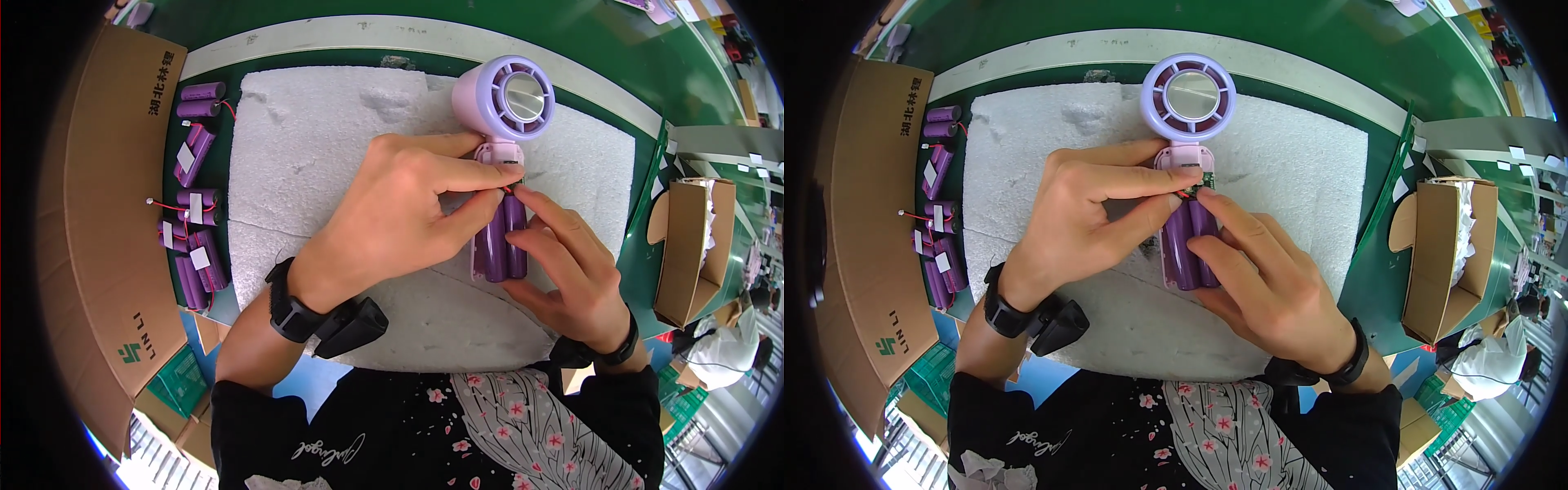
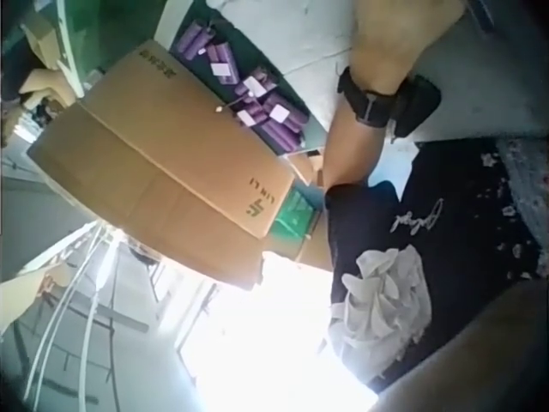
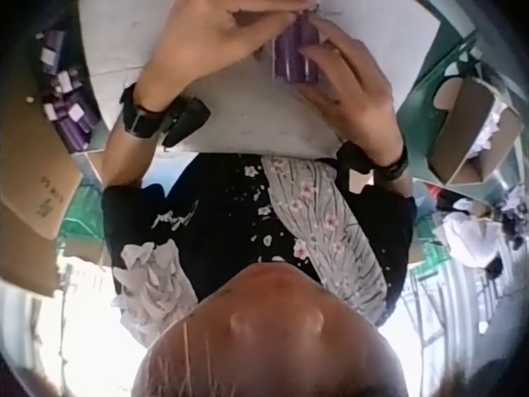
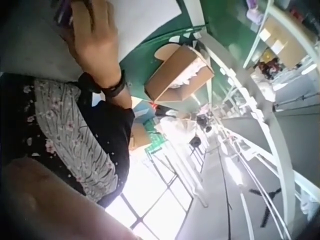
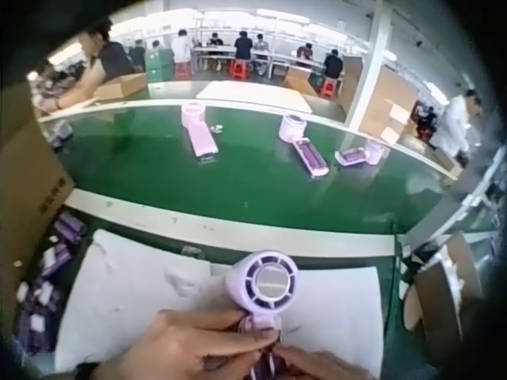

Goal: Assembling handheld fans by fitting motors, circuit boards, and batteries into plastic housings.

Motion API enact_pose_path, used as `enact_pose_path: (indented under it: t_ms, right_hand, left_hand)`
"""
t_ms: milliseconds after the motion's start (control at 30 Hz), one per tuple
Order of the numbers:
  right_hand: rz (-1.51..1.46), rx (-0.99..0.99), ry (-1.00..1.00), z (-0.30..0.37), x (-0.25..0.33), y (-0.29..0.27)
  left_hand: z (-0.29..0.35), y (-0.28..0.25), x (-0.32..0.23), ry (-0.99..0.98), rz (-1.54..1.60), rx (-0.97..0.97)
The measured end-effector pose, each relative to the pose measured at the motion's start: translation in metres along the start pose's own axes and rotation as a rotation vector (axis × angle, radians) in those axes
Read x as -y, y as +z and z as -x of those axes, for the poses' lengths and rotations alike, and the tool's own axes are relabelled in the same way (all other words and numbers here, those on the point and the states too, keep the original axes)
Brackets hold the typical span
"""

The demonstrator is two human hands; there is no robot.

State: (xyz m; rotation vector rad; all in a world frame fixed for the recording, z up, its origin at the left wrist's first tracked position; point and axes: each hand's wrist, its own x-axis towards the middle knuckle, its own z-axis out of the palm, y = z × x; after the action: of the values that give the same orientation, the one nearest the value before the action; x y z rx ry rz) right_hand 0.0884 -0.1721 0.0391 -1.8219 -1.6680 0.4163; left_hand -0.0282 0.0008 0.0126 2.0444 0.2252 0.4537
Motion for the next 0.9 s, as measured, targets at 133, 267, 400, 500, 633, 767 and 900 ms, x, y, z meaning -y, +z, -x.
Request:
enact_pose_path:
  t_ms: [133, 267, 400, 500, 633, 767, 900]
  right_hand:
    - [0.003, -0.025, -0.015, 0.003, -0.004, 0.004]
    - [0.035, -0.058, -0.005, 0.004, -0.003, 0.009]
    - [-0.005, -0.095, 0.072, 0.002, -0.001, 0.014]
    - [-0.029, -0.117, 0.121, -0.002, 0.001, 0.015]
    - [-0.045, -0.127, 0.147, -0.008, -0.003, 0.014]
    - [-0.101, -0.180, 0.161, -0.012, -0.008, 0.009]
    - [-0.216, -0.262, 0.181, -0.004, -0.014, 0.019]
  left_hand:
    - [0.001, 0.000, 0.001, -0.004, 0.012, 0.003]
    - [0.001, 0.001, 0.002, -0.009, 0.034, -0.002]
    - [0.002, -0.002, 0.002, -0.066, 0.096, 0.027]
    - [0.000, -0.005, -0.001, -0.108, 0.183, 0.064]
    - [-0.001, -0.007, 0.003, -0.158, 0.261, 0.122]
    - [0.002, 0.003, 0.002, -0.202, 0.378, 0.103]
    - [0.009, 0.011, -0.006, -0.086, 0.293, 0.058]
